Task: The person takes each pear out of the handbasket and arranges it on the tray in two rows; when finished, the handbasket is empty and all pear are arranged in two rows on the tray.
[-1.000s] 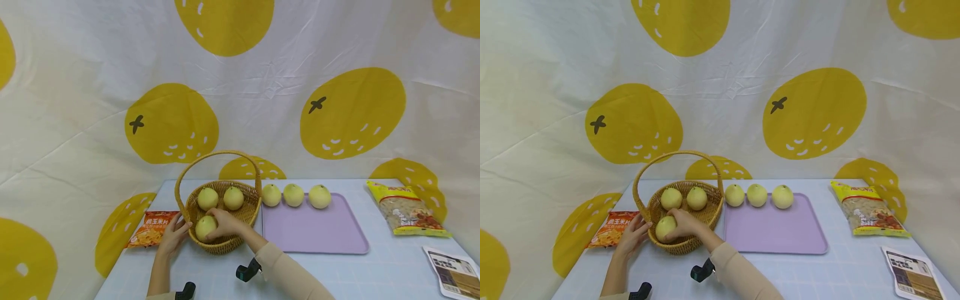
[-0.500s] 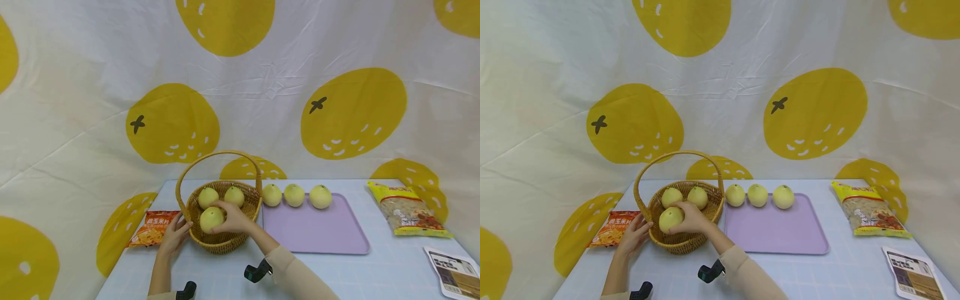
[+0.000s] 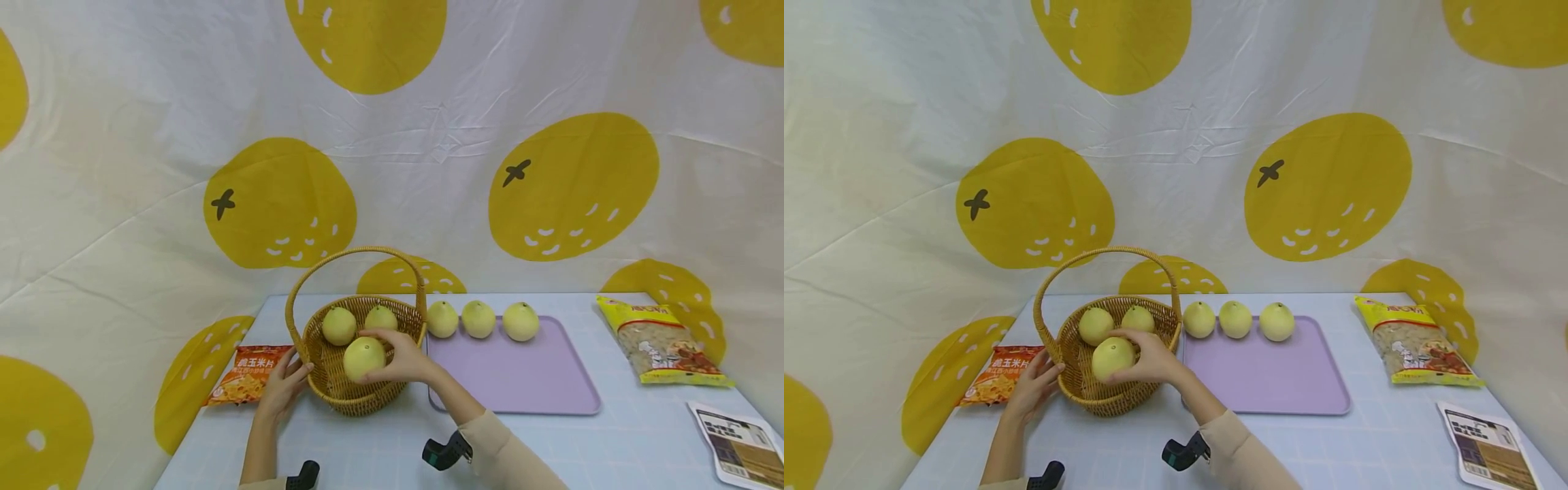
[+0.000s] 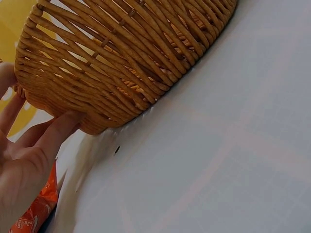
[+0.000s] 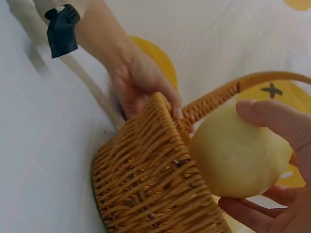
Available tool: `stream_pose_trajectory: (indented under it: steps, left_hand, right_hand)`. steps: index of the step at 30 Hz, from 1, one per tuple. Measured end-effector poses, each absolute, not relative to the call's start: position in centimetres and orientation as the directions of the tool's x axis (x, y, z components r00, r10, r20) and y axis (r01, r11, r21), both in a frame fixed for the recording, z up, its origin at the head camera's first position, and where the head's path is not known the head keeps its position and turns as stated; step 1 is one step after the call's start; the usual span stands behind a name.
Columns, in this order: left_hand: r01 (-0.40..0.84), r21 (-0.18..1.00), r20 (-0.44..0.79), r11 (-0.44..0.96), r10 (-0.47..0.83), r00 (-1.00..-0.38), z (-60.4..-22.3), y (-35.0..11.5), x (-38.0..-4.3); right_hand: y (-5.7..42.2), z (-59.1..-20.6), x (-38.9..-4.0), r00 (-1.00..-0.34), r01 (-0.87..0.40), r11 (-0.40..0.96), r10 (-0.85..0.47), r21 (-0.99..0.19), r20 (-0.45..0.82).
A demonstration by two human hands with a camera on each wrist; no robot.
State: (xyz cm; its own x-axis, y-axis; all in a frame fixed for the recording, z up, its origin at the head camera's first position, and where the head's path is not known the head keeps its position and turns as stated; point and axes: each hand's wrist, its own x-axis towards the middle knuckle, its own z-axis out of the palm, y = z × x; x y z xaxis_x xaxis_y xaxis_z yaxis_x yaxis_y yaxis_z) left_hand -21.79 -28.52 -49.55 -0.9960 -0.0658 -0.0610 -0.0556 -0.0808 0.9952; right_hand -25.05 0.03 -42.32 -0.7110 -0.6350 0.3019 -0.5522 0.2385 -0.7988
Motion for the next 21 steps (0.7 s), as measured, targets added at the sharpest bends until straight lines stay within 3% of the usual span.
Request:
stream_pose_trajectory:
  steps: [5,21]
  left_hand:
    - [-0.054,0.994,-0.06,-0.095,-0.059,-0.996,-49.5,-28.4,-21.8]
    - [-0.048,0.993,-0.054,-0.108,-0.052,-0.997,-49.7,-28.6,-21.9]
  right_hand:
    - [2.0,-41.5,-24.5,-0.745,-0.487,0.187,-0.599,-0.853,0.294]
    - [9.4,-42.0,-23.9,-0.79,-0.466,0.159,-0.517,-0.87,0.329]
